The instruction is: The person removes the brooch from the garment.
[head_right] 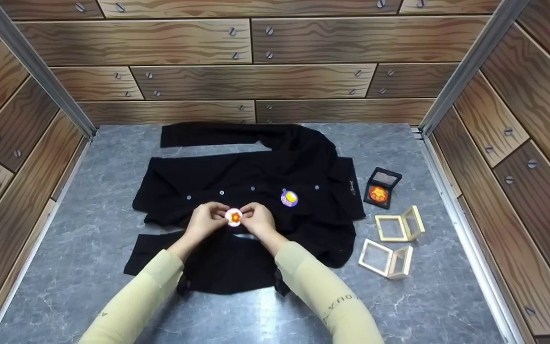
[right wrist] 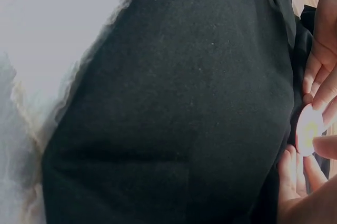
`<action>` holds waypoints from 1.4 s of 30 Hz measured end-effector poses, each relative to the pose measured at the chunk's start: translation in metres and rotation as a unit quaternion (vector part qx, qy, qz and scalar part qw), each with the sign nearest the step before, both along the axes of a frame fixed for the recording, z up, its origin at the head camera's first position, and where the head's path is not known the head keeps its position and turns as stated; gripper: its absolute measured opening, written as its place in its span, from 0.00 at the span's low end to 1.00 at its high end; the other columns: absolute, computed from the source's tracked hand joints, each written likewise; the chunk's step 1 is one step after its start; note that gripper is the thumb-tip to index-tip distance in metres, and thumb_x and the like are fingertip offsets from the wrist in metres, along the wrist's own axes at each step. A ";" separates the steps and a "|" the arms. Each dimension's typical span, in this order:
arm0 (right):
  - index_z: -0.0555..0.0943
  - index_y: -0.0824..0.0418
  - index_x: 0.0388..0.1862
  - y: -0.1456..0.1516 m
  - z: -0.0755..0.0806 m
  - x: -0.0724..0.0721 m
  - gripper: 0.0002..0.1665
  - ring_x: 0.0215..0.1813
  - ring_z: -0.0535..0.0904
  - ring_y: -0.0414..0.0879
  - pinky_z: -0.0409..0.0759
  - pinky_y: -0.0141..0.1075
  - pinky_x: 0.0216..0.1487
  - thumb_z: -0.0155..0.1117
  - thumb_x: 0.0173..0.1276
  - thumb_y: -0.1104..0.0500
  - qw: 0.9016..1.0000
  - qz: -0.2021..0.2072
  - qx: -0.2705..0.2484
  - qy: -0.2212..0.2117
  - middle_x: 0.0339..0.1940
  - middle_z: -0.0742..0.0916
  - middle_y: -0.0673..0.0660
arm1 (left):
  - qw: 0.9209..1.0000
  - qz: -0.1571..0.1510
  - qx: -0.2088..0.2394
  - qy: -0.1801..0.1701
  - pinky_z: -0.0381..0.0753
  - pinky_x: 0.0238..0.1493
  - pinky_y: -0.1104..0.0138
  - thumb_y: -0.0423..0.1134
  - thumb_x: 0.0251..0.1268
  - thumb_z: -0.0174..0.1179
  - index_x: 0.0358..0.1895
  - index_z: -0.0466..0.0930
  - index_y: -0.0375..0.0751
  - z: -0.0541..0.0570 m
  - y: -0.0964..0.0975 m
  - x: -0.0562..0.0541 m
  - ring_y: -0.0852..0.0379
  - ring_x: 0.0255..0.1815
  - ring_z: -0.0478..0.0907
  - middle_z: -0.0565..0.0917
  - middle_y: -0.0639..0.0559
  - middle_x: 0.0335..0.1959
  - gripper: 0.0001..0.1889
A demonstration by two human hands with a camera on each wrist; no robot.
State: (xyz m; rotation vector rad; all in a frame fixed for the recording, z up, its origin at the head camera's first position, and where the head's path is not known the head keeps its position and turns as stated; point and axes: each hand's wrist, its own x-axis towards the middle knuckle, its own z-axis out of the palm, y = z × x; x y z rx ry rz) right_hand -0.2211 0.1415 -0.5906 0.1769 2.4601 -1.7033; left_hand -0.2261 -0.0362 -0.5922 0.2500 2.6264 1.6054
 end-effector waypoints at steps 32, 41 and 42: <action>0.86 0.81 0.48 0.004 0.006 0.001 0.19 0.29 0.85 0.33 0.81 0.20 0.33 0.70 0.56 0.79 0.999 0.014 -0.040 0.034 0.38 0.92 0.72 | 0.999 0.027 -0.006 0.029 0.91 0.42 0.63 0.23 0.55 0.70 0.43 0.91 0.28 0.006 -0.002 -0.001 0.46 0.38 0.92 0.93 0.37 0.37 0.11; 0.86 0.80 0.51 0.007 0.010 0.003 0.20 0.33 0.87 0.35 0.83 0.20 0.36 0.71 0.57 0.78 0.997 0.036 -0.028 0.056 0.41 0.92 0.74 | 0.999 0.021 -0.002 0.031 0.92 0.41 0.61 0.22 0.54 0.69 0.44 0.91 0.27 0.011 -0.003 0.001 0.44 0.37 0.93 0.93 0.36 0.36 0.13; 0.85 0.81 0.51 0.008 0.010 0.003 0.20 0.33 0.88 0.36 0.84 0.20 0.37 0.71 0.57 0.78 0.997 0.039 -0.030 0.056 0.41 0.92 0.74 | 0.999 0.019 -0.002 0.031 0.92 0.41 0.61 0.23 0.54 0.70 0.44 0.91 0.26 0.012 -0.003 0.001 0.43 0.37 0.93 0.93 0.36 0.36 0.13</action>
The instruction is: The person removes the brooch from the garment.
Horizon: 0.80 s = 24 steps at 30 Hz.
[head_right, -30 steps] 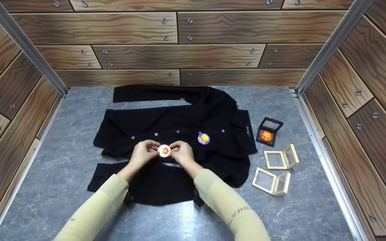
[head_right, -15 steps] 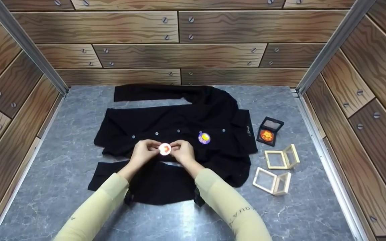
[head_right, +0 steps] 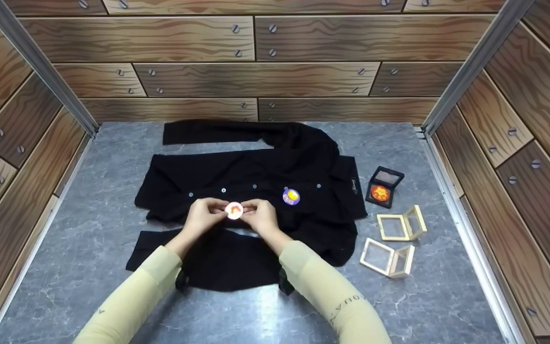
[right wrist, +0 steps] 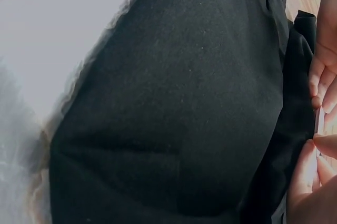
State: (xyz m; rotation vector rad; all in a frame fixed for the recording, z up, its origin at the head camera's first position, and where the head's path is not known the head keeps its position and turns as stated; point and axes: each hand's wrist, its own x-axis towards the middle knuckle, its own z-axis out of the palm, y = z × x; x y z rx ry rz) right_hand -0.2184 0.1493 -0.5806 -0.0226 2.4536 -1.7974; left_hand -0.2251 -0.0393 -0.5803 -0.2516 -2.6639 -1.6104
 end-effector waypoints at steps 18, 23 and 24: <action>0.85 0.80 0.55 0.006 0.009 0.003 0.23 0.35 0.89 0.36 0.84 0.20 0.38 0.74 0.59 0.78 1.000 0.022 -0.007 -0.005 0.46 0.91 0.75 | 0.999 -0.031 0.004 0.013 0.90 0.39 0.68 0.24 0.55 0.73 0.47 0.90 0.26 0.008 -0.002 0.002 0.45 0.36 0.92 0.93 0.37 0.37 0.14; 0.84 0.80 0.56 0.007 0.011 0.001 0.23 0.34 0.88 0.34 0.84 0.20 0.39 0.74 0.60 0.77 1.000 0.027 -0.013 0.000 0.45 0.92 0.75 | 0.999 -0.033 0.007 0.015 0.90 0.39 0.67 0.24 0.55 0.72 0.47 0.90 0.26 0.009 -0.003 0.002 0.44 0.37 0.93 0.93 0.36 0.37 0.15; 0.84 0.80 0.56 0.007 0.011 0.001 0.23 0.34 0.87 0.32 0.84 0.20 0.39 0.74 0.60 0.77 0.999 0.028 -0.014 0.000 0.45 0.92 0.74 | 0.999 -0.034 0.007 0.019 0.90 0.39 0.67 0.24 0.55 0.72 0.47 0.90 0.25 0.009 -0.004 0.002 0.43 0.37 0.92 0.93 0.36 0.37 0.15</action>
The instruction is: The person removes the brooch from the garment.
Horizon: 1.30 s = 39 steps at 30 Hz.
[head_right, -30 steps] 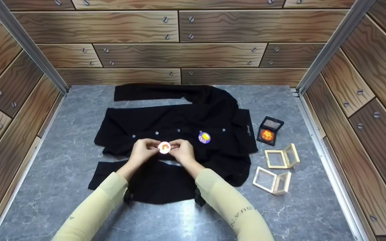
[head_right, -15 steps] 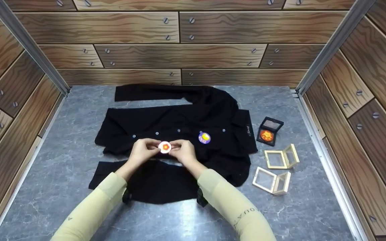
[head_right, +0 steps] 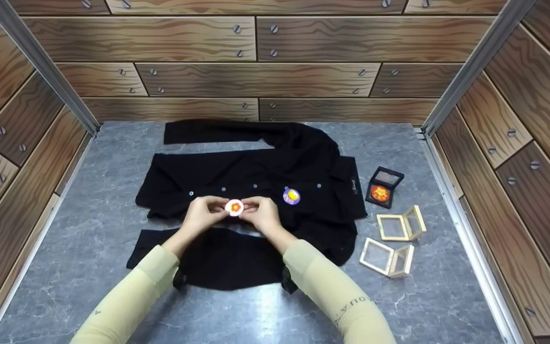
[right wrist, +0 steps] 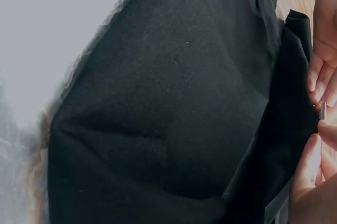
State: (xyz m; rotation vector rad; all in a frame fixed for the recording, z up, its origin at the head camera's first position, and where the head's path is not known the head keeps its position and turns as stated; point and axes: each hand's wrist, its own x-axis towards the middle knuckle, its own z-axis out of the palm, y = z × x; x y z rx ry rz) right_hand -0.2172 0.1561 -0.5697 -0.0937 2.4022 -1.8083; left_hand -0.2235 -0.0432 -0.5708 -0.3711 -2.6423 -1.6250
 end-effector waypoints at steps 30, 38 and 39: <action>0.83 0.83 0.56 0.003 0.005 -0.003 0.22 0.43 0.92 0.56 0.83 0.19 0.37 0.72 0.62 0.77 1.000 0.010 0.008 0.017 0.49 0.89 0.79 | 0.999 -0.028 0.016 -0.009 0.90 0.40 0.69 0.24 0.52 0.76 0.49 0.89 0.24 0.008 -0.001 -0.002 0.41 0.38 0.92 0.93 0.34 0.40 0.18; 0.84 0.80 0.57 0.002 0.007 -0.002 0.22 0.41 0.92 0.46 0.84 0.20 0.40 0.73 0.63 0.76 1.000 0.007 0.010 0.017 0.48 0.90 0.76 | 0.999 -0.025 0.019 -0.014 0.90 0.40 0.69 0.24 0.55 0.76 0.49 0.89 0.24 0.008 -0.002 -0.003 0.40 0.39 0.93 0.93 0.34 0.42 0.17; 0.84 0.80 0.57 0.002 0.007 -0.002 0.22 0.41 0.92 0.46 0.85 0.21 0.40 0.73 0.63 0.76 1.000 0.006 0.009 0.021 0.48 0.90 0.76 | 0.999 -0.024 0.021 -0.014 0.90 0.40 0.69 0.24 0.55 0.76 0.49 0.89 0.24 0.008 -0.002 -0.003 0.40 0.39 0.93 0.93 0.33 0.42 0.17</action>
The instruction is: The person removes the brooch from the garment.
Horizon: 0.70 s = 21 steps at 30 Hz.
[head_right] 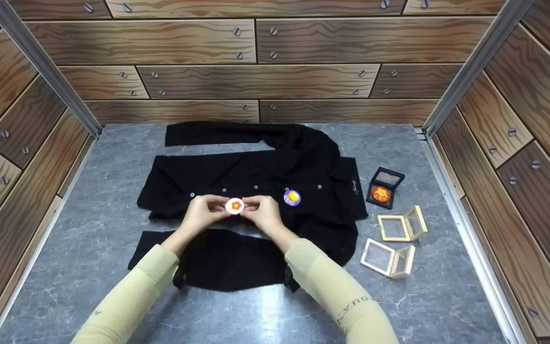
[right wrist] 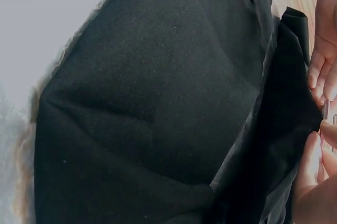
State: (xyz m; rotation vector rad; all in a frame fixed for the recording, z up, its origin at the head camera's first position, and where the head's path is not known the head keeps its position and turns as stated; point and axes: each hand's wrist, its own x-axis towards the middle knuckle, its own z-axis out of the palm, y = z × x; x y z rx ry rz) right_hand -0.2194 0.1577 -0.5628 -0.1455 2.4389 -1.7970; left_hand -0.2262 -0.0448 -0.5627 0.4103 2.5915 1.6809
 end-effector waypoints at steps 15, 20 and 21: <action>0.82 0.83 0.57 0.006 -0.001 -0.004 0.20 0.39 0.89 0.33 0.84 0.20 0.43 0.71 0.67 0.74 0.999 0.029 -0.028 0.005 0.52 0.88 0.79 | 1.000 0.003 -0.013 0.010 0.89 0.38 0.71 0.28 0.58 0.77 0.46 0.91 0.27 -0.004 -0.001 -0.002 0.41 0.38 0.93 0.93 0.35 0.41 0.13; 0.83 0.82 0.57 0.007 -0.001 -0.003 0.20 0.37 0.85 0.26 0.83 0.20 0.44 0.71 0.67 0.73 0.999 0.023 -0.042 -0.006 0.52 0.88 0.79 | 1.000 0.006 -0.016 0.015 0.87 0.38 0.73 0.29 0.60 0.76 0.47 0.91 0.27 -0.004 0.000 -0.001 0.42 0.38 0.92 0.93 0.36 0.41 0.13; 0.83 0.82 0.56 0.007 -0.001 -0.003 0.20 0.37 0.85 0.26 0.83 0.20 0.44 0.71 0.67 0.73 0.999 0.020 -0.040 -0.004 0.52 0.88 0.78 | 1.000 0.008 -0.016 0.015 0.87 0.37 0.73 0.29 0.60 0.76 0.47 0.90 0.27 -0.004 0.000 -0.001 0.42 0.38 0.92 0.93 0.35 0.42 0.13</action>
